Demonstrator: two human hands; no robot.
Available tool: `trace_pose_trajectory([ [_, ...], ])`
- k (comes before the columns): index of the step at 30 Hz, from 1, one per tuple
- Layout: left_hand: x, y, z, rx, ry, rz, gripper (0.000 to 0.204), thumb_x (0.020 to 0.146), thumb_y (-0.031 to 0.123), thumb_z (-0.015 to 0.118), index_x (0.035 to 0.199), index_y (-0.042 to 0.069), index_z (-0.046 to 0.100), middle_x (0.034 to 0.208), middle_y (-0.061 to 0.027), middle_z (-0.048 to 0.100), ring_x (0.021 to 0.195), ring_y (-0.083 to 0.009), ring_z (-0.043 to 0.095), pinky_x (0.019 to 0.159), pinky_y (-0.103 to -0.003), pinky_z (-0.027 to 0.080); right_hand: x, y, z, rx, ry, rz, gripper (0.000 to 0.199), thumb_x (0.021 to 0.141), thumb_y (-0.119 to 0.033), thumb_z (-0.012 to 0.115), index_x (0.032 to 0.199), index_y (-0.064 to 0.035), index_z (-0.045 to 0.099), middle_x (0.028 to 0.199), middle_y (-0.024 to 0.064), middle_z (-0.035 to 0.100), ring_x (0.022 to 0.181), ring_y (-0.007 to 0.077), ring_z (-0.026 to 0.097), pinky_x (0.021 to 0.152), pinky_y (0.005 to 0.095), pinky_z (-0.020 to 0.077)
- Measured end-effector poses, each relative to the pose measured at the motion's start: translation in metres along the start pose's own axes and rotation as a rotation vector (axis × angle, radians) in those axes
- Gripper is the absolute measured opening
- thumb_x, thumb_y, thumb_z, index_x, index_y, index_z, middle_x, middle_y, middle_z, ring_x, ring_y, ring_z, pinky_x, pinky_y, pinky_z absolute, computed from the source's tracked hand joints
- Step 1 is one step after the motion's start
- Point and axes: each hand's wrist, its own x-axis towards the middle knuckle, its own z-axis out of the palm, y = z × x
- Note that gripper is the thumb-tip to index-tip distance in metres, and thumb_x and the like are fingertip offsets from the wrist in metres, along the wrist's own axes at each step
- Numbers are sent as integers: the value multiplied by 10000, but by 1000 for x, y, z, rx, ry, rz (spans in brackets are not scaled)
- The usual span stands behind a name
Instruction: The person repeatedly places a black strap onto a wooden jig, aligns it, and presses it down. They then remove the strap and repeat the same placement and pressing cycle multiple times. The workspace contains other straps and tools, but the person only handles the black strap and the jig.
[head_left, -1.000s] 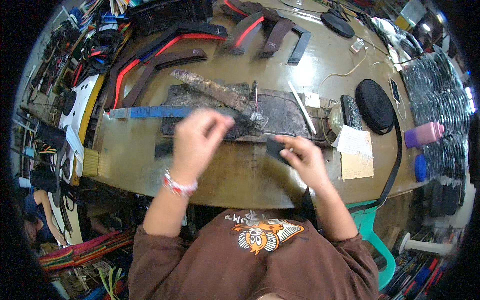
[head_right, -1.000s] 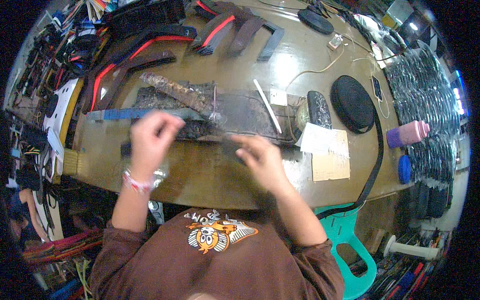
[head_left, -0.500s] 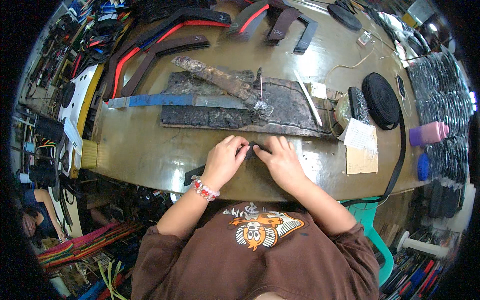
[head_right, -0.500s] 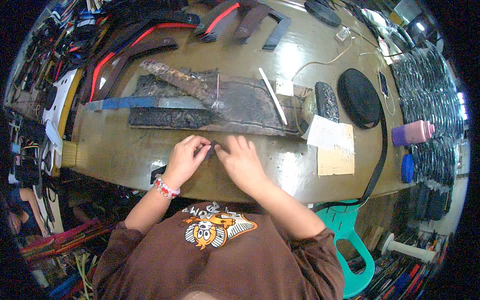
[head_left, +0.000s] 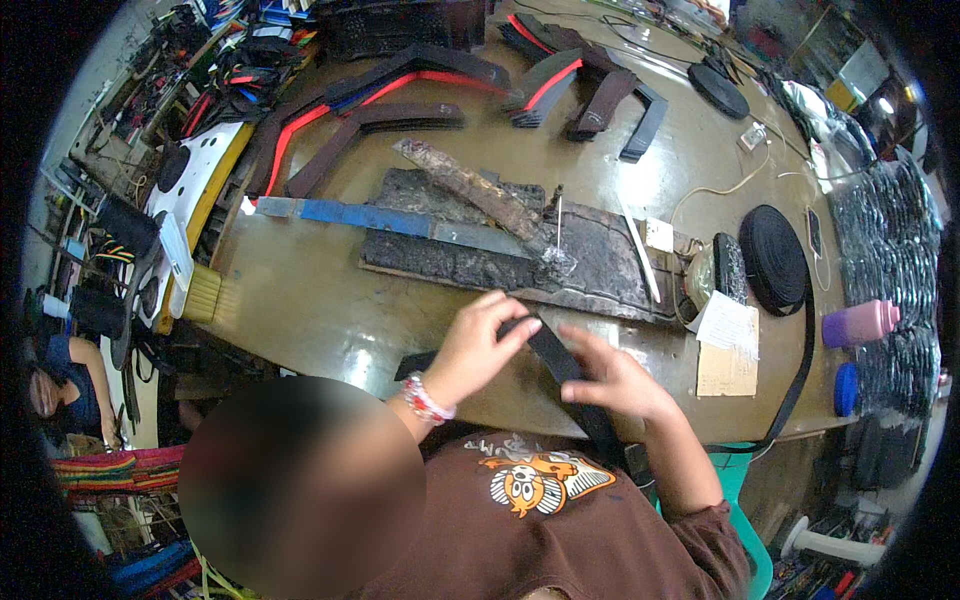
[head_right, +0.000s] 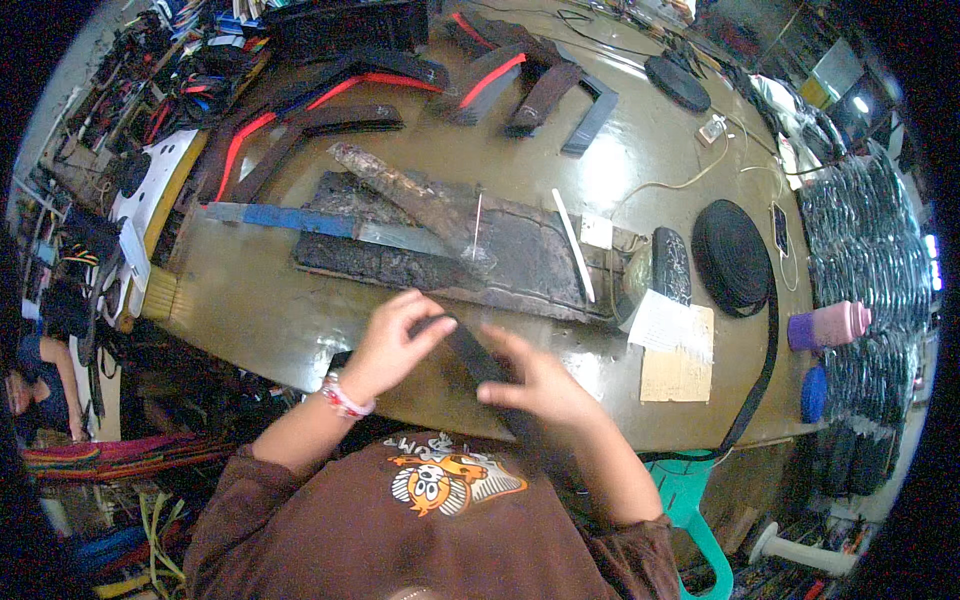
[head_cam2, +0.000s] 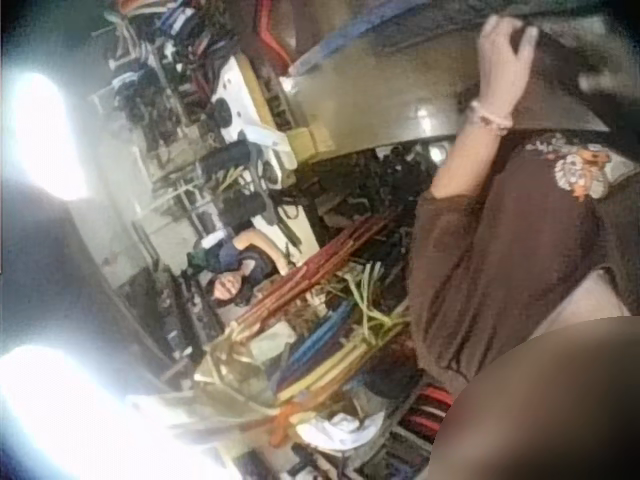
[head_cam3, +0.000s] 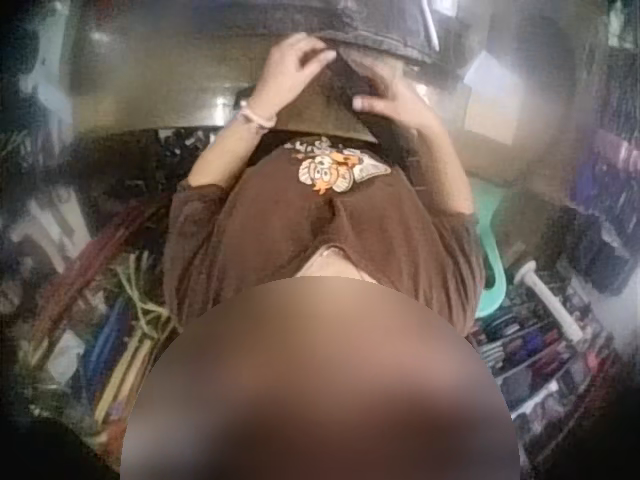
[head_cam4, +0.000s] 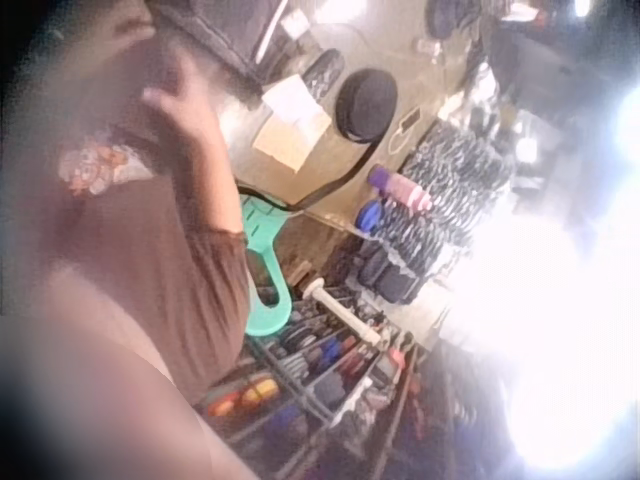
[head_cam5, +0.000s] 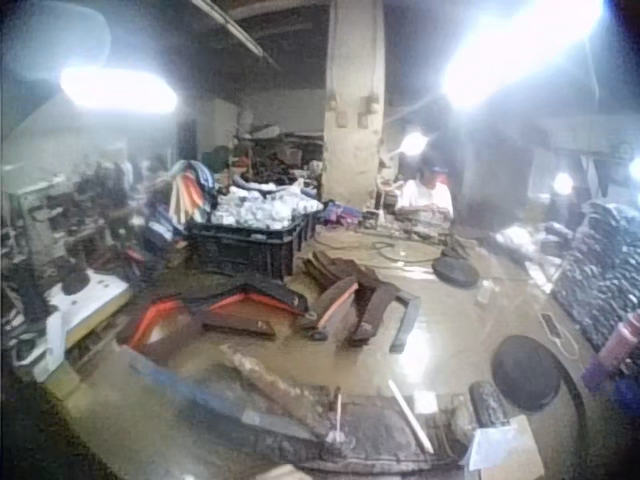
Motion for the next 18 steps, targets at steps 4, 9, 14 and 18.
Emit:
trace_pose_trajectory([
  [4,47,-2,-83,-3,228,37,213,827,215,677,806,8,633,762,-93,631,721,-198,602,673,-302,467,-33,-50,-35,42,4,269,581,760,-150,772,1231,24,480,987,94,600,637,97,598,550,253,487],
  [9,133,-50,-147,173,242,-139,312,794,310,716,798,7,644,769,-110,662,720,-196,618,680,-313,473,-9,-91,-76,-592,478,65,282,773,-204,745,816,45,620,607,17,547,564,87,520,518,276,429],
  [14,155,-100,-139,431,210,-177,393,752,385,744,769,13,619,779,-126,646,751,-226,620,719,-344,483,23,-61,-65,-675,544,66,349,798,-295,714,865,40,645,634,213,580,559,271,544,582,370,447],
  [18,159,-112,-136,468,233,-154,381,754,372,744,757,12,617,775,-118,645,743,-210,614,706,-334,482,27,-35,-50,-618,496,173,408,814,-357,695,827,42,616,694,262,580,648,381,589,625,416,461],
])
